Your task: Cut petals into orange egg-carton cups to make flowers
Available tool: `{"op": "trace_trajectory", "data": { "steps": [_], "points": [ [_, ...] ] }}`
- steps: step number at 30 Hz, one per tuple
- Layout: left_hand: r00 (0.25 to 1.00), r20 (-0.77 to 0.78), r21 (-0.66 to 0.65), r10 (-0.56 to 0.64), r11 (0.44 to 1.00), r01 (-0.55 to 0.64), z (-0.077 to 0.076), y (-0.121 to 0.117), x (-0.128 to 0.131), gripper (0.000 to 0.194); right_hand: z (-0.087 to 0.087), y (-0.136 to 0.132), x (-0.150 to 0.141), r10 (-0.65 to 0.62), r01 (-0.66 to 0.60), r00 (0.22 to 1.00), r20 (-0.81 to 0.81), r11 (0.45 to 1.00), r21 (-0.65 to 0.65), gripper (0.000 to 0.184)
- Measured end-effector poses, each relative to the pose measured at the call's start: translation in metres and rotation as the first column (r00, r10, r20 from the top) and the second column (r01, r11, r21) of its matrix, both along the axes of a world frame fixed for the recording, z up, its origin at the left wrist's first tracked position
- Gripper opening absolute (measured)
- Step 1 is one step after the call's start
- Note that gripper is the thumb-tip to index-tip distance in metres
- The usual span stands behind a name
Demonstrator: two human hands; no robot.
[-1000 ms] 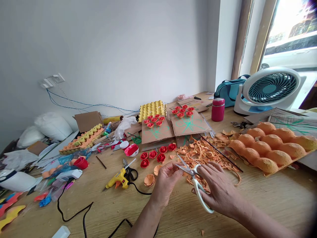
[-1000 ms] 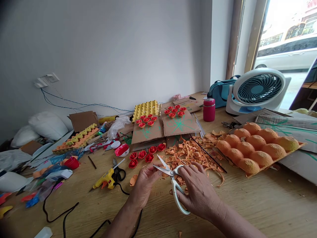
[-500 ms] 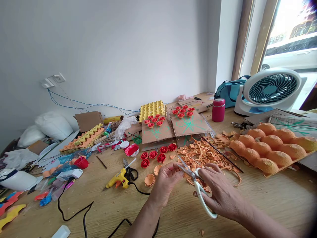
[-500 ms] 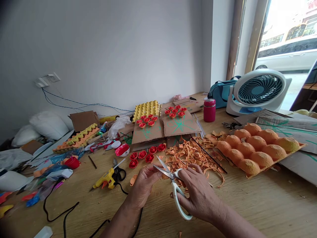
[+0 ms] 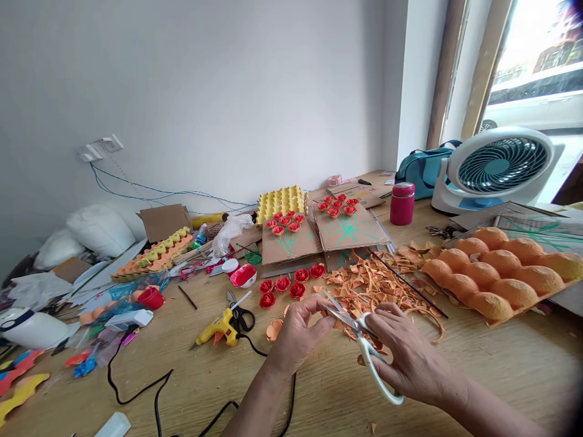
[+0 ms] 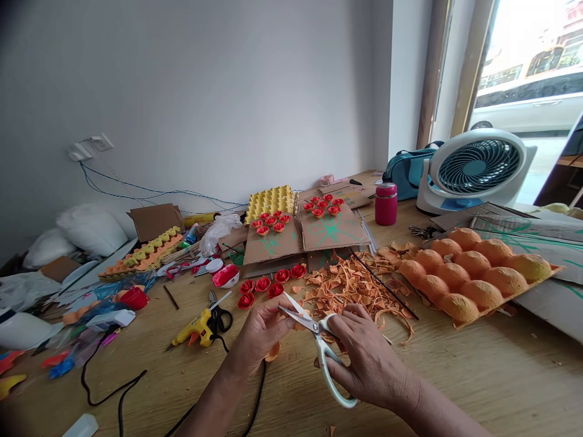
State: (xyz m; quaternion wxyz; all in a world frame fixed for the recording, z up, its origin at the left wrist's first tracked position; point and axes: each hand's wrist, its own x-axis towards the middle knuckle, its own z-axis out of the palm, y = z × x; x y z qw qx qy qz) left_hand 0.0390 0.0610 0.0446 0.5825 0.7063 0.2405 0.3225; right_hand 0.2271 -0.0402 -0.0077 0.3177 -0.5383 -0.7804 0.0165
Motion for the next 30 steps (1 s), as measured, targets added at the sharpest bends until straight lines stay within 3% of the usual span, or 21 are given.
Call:
{"op": "trace_trajectory", "data": {
  "steps": [13, 19, 30],
  "points": [
    [0.991, -0.131, 0.224, 0.039, 0.975, -0.009, 0.012, -0.003, -0.002, 0.010, 0.002, 0.000, -0.001, -0.001, 0.001, 1.000, 0.013, 0.999, 0.041, 0.015],
    [0.985, -0.157, 0.291, 0.069, 0.957, -0.020, 0.014, -0.005, -0.002, 0.013, 0.001, 0.001, 0.000, -0.027, 0.025, 0.999, 0.019, 0.998, 0.061, 0.021],
    [0.982, -0.183, 0.271, 0.046, 0.962, 0.005, 0.015, -0.004, -0.005, 0.012, 0.004, -0.002, 0.001, 0.038, -0.038, 0.999, 0.012, 0.999, -0.008, 0.016]
  ]
}}
